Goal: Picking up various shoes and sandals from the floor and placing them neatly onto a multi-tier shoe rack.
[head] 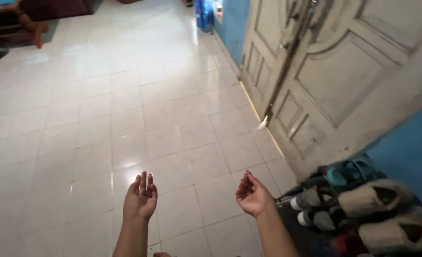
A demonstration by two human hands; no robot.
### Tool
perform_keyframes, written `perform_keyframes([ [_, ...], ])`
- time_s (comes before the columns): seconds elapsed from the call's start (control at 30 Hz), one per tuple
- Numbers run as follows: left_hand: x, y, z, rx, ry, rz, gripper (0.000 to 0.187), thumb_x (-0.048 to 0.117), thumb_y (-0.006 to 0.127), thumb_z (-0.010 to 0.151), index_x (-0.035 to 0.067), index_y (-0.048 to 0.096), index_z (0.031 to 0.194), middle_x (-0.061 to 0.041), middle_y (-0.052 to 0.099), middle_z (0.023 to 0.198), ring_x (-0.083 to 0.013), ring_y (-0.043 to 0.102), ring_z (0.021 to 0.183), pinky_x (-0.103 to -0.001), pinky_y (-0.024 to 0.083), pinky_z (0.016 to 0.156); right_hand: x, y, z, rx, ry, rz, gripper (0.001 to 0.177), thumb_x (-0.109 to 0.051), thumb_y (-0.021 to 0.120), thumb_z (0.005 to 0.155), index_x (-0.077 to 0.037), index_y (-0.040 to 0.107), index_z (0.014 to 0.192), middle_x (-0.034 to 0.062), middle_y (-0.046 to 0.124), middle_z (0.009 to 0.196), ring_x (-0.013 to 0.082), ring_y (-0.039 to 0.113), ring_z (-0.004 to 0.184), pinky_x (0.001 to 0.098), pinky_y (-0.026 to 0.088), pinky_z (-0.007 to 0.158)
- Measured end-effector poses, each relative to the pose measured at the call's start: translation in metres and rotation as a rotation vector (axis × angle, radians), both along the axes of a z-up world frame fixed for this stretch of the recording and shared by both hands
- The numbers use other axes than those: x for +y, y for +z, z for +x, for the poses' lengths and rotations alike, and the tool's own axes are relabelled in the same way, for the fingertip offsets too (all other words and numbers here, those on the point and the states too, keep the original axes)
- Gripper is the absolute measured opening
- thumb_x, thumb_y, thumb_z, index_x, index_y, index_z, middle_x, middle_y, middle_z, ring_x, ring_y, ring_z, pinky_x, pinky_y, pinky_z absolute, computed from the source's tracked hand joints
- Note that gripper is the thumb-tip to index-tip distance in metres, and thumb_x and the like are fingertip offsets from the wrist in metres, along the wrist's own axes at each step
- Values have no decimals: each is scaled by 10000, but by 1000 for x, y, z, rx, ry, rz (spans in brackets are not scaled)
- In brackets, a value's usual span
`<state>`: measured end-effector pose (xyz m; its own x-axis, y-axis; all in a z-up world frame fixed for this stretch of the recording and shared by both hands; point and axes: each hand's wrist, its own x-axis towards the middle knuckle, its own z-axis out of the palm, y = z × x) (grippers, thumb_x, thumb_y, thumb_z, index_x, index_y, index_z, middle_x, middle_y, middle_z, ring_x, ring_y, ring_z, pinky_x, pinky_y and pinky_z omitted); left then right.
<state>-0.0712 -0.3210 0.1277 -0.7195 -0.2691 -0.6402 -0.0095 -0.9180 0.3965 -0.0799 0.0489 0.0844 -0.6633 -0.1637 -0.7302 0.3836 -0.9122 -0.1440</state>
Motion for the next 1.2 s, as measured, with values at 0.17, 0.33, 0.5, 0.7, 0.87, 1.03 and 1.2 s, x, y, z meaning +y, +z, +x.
perform_keyframes([
  [0.17, -46, 16, 7, 34, 76, 8, 281, 168, 557, 999, 121, 594, 1274, 16, 699, 1354, -205, 650, 1200, -300, 530, 872, -59, 24, -30, 17, 92, 24, 86, -202, 713, 927, -178, 739, 1005, -66, 704, 872, 109, 619, 783, 296, 488, 691],
  [0.33, -100, 34, 17, 64, 190, 35, 273, 178, 545, 1001, 135, 615, 1262, 31, 701, 1343, -188, 653, 1200, -302, 522, 889, -125, 49, -56, 10, 199, 65, 68, -196, 702, 932, -171, 732, 987, -72, 693, 870, 109, 616, 785, 294, 486, 689],
  [0.5, -153, 43, 30, 95, 330, 49, 284, 168, 533, 998, 135, 628, 1263, 22, 707, 1326, -186, 651, 1188, -303, 526, 899, -200, 79, -81, 33, 342, 108, 79, -201, 688, 949, -156, 739, 990, -61, 673, 847, 114, 580, 757, 291, 479, 678],
  [0.7, -222, 26, 56, 135, 476, 94, 274, 167, 531, 999, 135, 614, 1258, 19, 716, 1296, -179, 655, 1155, -312, 515, 879, -300, 95, -98, 15, 521, 145, 107, -211, 663, 971, -155, 733, 1029, -58, 652, 830, 114, 544, 739, 281, 472, 681],
  [0.87, -273, 30, 84, 147, 604, 62, 272, 166, 524, 1006, 134, 614, 1261, 12, 725, 1257, -179, 660, 1136, -306, 506, 881, -383, 83, -115, 100, 726, 72, 114, -212, 639, 969, -177, 716, 1045, -69, 664, 802, 110, 574, 709, 278, 476, 649],
  [1.03, -325, 28, 114, 166, 723, 43, 257, 178, 522, 1025, 129, 601, 1265, 10, 714, 1264, -177, 650, 1128, -308, 506, 880, -467, 83, -114, 145, 868, 27, 104, -192, 636, 968, -179, 718, 1031, -70, 681, 785, 111, 575, 684, 278, 482, 627],
  [1.2, -366, 27, 140, 186, 807, 23, 272, 183, 500, 1032, 133, 599, 1280, 17, 703, 1287, -175, 647, 1144, -308, 511, 886, -529, 92, -99, 171, 941, 14, 86, -183, 648, 965, -182, 717, 1018, -74, 683, 792, 109, 586, 698, 273, 491, 634],
])
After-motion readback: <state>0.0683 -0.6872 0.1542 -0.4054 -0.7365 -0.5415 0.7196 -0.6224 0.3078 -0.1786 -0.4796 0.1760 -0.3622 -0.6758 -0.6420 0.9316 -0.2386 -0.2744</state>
